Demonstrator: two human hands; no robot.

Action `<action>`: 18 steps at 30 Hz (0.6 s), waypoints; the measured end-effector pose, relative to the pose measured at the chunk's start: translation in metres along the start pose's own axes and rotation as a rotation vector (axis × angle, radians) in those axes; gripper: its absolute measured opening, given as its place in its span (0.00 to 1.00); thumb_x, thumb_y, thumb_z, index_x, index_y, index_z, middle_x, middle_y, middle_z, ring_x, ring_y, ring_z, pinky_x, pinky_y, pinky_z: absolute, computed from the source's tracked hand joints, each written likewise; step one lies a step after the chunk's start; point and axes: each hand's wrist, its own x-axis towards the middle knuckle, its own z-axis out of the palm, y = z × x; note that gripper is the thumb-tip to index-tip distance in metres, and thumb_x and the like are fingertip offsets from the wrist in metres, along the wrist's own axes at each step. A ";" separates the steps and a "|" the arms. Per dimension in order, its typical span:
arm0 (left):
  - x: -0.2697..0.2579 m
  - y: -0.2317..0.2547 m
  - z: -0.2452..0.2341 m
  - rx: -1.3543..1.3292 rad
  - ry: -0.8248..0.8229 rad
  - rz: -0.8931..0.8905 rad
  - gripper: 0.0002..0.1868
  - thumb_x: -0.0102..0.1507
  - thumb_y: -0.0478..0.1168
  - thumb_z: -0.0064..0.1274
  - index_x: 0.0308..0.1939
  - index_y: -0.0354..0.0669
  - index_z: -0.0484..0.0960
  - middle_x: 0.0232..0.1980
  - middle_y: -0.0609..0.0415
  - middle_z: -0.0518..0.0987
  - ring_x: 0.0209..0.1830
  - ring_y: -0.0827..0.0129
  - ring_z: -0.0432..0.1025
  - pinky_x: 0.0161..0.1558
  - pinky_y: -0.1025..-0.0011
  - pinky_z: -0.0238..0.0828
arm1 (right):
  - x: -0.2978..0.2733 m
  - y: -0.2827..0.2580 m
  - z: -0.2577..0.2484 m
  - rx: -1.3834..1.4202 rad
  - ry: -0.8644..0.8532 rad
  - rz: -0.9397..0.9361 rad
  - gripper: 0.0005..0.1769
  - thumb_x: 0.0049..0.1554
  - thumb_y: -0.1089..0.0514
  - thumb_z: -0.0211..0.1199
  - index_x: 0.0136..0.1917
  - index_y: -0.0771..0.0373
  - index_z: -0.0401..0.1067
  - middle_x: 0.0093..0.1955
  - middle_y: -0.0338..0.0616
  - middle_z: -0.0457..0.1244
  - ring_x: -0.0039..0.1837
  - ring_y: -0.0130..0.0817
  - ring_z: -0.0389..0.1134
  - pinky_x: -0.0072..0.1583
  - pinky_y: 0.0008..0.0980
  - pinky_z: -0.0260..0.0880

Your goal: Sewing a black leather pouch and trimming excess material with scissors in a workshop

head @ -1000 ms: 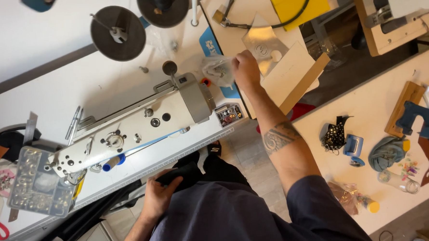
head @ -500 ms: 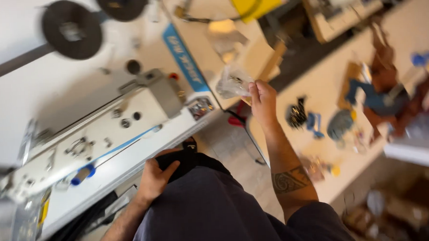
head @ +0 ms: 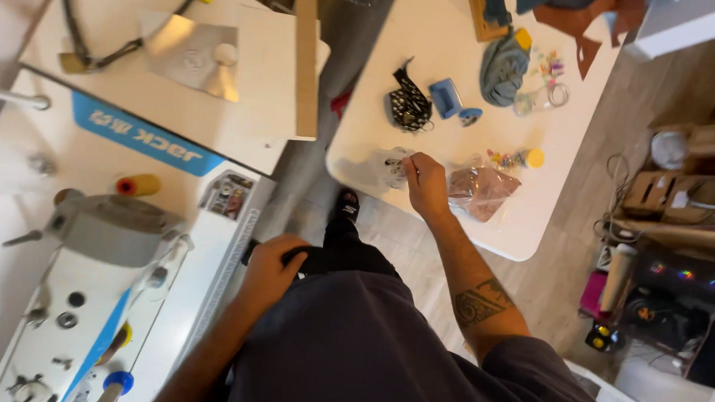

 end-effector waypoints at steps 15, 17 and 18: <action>0.238 0.093 0.206 0.961 -0.913 0.249 0.19 0.67 0.36 0.43 0.59 0.46 0.82 0.64 0.38 0.79 0.37 0.50 0.81 0.39 0.56 0.78 | -0.018 0.094 -0.081 0.119 0.356 0.101 0.04 0.61 0.65 0.65 0.50 0.65 0.73 0.37 0.49 0.65 0.36 0.43 0.66 0.39 0.38 0.68; 0.239 0.083 0.205 1.017 -0.887 0.315 0.13 0.66 0.35 0.46 0.50 0.45 0.84 0.68 0.39 0.75 0.33 0.54 0.80 0.34 0.58 0.77 | -0.014 0.079 -0.081 0.193 0.346 0.046 0.05 0.59 0.68 0.62 0.50 0.66 0.75 0.40 0.49 0.67 0.41 0.46 0.69 0.44 0.40 0.71; 0.240 0.077 0.204 1.066 -0.855 0.400 0.09 0.65 0.34 0.50 0.42 0.45 0.86 0.72 0.41 0.72 0.30 0.59 0.79 0.29 0.61 0.76 | -0.013 0.071 -0.082 0.253 0.348 -0.014 0.10 0.58 0.71 0.58 0.50 0.66 0.78 0.44 0.49 0.69 0.45 0.48 0.72 0.49 0.42 0.73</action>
